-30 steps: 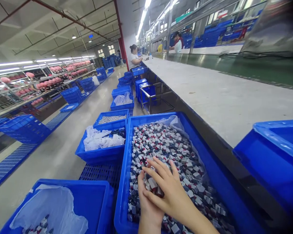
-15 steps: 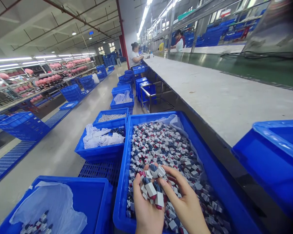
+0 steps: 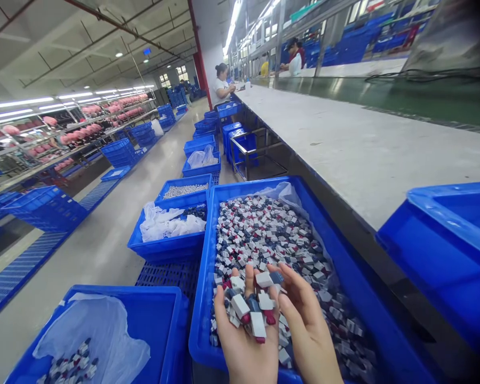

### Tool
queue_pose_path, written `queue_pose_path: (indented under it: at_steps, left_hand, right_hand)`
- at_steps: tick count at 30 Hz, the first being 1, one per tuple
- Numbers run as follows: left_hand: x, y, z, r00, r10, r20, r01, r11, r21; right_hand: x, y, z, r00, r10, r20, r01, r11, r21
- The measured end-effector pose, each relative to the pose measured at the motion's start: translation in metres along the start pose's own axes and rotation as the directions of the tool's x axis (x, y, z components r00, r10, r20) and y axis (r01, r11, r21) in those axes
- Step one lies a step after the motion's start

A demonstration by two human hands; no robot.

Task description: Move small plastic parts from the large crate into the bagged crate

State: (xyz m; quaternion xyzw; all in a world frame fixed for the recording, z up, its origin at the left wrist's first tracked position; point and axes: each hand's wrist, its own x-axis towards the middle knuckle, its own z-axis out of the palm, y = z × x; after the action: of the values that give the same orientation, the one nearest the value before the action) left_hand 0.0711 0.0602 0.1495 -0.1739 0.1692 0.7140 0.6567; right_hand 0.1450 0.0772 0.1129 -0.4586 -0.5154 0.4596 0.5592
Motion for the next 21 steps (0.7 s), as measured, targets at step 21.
queue_pose_path:
  at_steps: [21]
  left_hand:
    - [-0.015, -0.003, -0.001, 0.984, 0.162, -0.077, -0.158, 0.986, 0.058]
  right_hand:
    - [-0.017, -0.009, 0.006, 0.927, -0.207, 0.312, 0.113, 0.949, 0.293]
